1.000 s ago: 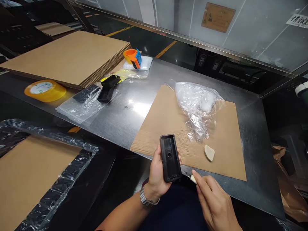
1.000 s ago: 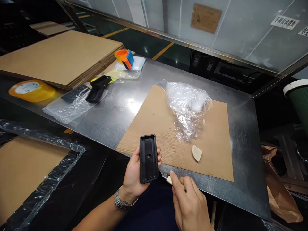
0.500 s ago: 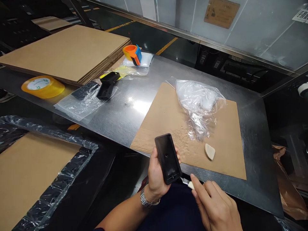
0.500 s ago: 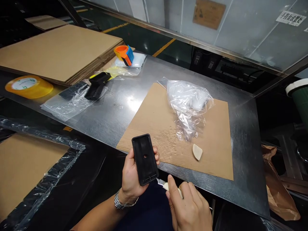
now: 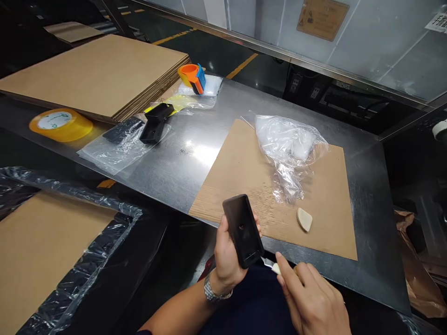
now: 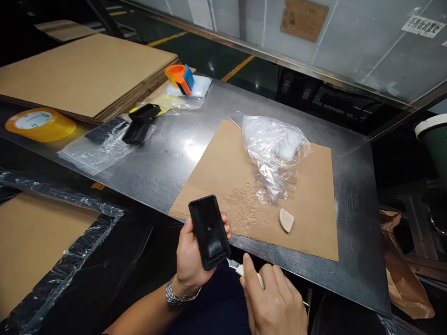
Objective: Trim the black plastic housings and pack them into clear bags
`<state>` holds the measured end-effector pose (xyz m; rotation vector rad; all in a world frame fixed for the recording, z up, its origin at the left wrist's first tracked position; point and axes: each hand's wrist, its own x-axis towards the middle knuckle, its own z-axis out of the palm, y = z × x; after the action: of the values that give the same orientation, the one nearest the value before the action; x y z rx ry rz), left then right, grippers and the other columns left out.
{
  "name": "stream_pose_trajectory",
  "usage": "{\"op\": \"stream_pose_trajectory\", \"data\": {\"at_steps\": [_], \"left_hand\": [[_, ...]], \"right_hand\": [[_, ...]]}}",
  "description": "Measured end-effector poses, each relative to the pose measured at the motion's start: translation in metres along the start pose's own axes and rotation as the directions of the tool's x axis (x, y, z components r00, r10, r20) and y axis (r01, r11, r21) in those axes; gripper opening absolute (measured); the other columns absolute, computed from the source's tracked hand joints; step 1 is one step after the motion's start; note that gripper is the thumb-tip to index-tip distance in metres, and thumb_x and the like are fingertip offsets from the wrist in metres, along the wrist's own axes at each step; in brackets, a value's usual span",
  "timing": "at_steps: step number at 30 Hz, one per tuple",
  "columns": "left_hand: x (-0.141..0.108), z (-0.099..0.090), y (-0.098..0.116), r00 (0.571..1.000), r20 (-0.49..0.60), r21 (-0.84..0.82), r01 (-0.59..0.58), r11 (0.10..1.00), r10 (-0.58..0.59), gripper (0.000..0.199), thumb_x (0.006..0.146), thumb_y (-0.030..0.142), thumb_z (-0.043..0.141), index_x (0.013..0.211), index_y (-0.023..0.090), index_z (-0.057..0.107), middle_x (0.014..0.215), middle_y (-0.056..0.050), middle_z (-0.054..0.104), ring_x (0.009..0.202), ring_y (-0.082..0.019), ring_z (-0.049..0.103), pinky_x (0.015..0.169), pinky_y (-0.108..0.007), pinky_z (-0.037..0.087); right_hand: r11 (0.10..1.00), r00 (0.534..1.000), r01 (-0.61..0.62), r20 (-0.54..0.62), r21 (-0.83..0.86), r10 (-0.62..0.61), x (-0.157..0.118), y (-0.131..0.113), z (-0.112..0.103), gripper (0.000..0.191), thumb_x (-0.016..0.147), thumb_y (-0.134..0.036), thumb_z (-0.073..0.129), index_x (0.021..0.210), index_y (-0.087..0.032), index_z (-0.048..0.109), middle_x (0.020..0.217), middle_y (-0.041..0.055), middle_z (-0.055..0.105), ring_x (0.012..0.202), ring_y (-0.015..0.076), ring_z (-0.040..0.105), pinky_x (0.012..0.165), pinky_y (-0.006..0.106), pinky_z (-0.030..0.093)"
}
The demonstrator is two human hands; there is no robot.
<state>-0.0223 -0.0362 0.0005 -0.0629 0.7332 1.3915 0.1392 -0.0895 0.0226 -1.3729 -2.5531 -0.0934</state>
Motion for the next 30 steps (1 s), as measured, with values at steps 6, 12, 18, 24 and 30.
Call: {"op": "stream_pose_trajectory", "data": {"at_steps": [6,12,18,24,30], "left_hand": [[0.0003,0.0002,0.0009,1.000,-0.029,0.003,0.008,1.000,-0.008,0.046,0.082,0.049,0.044,0.085,0.010,0.067,0.078,-0.008,0.063,0.062,-0.014,0.057,0.057,-0.024,0.049],[-0.0002,0.0024,0.0010,0.999,-0.036,0.000,0.028,1.000,-0.028,0.045,0.081,0.049,0.046,0.085,0.010,0.067,0.076,-0.008,0.064,0.061,-0.013,0.057,0.057,-0.024,0.048],[-0.0027,0.0036,0.0016,0.999,-0.044,0.029,0.031,0.999,-0.030,0.045,0.079,0.050,0.049,0.083,0.009,0.068,0.074,-0.008,0.064,0.060,-0.014,0.057,0.057,-0.024,0.049],[-0.0045,0.0041,-0.0003,0.999,-0.045,0.045,0.012,0.999,-0.010,0.045,0.077,0.051,0.051,0.083,0.010,0.067,0.074,-0.007,0.063,0.061,-0.014,0.056,0.057,-0.024,0.048],[-0.0045,0.0033,-0.0021,1.000,-0.027,0.039,-0.015,0.999,0.016,0.045,0.074,0.052,0.055,0.084,0.010,0.068,0.074,-0.007,0.064,0.062,-0.014,0.056,0.057,-0.024,0.047]], "right_hand": [[1.000,1.000,0.002,-0.006,0.004,-0.002,-0.0005,-0.0002,0.0004,0.033,0.091,-0.024,0.044,0.120,-0.013,0.056,0.059,-0.0007,0.047,0.053,0.0096,0.046,0.051,0.023,0.033],[1.000,1.000,0.002,0.012,0.017,-0.003,-0.0007,-0.0001,-0.0008,0.033,0.091,-0.022,0.044,0.120,-0.013,0.056,0.060,0.0000,0.049,0.054,0.0099,0.047,0.052,0.023,0.034],[1.000,1.000,0.004,0.018,0.017,-0.004,-0.0018,0.0007,-0.0003,0.033,0.091,-0.023,0.043,0.120,-0.013,0.056,0.060,-0.0003,0.049,0.053,0.0098,0.047,0.050,0.022,0.034],[0.999,0.998,0.006,0.057,0.043,-0.009,-0.0034,0.0028,-0.0003,0.033,0.092,-0.024,0.041,0.120,-0.013,0.055,0.061,0.0007,0.050,0.055,0.0103,0.049,0.050,0.021,0.035],[0.999,0.999,0.006,0.050,0.043,-0.009,-0.0037,0.0035,0.0013,0.032,0.092,-0.023,0.042,0.119,-0.014,0.055,0.062,0.0001,0.050,0.055,0.0097,0.049,0.049,0.021,0.035]]}}
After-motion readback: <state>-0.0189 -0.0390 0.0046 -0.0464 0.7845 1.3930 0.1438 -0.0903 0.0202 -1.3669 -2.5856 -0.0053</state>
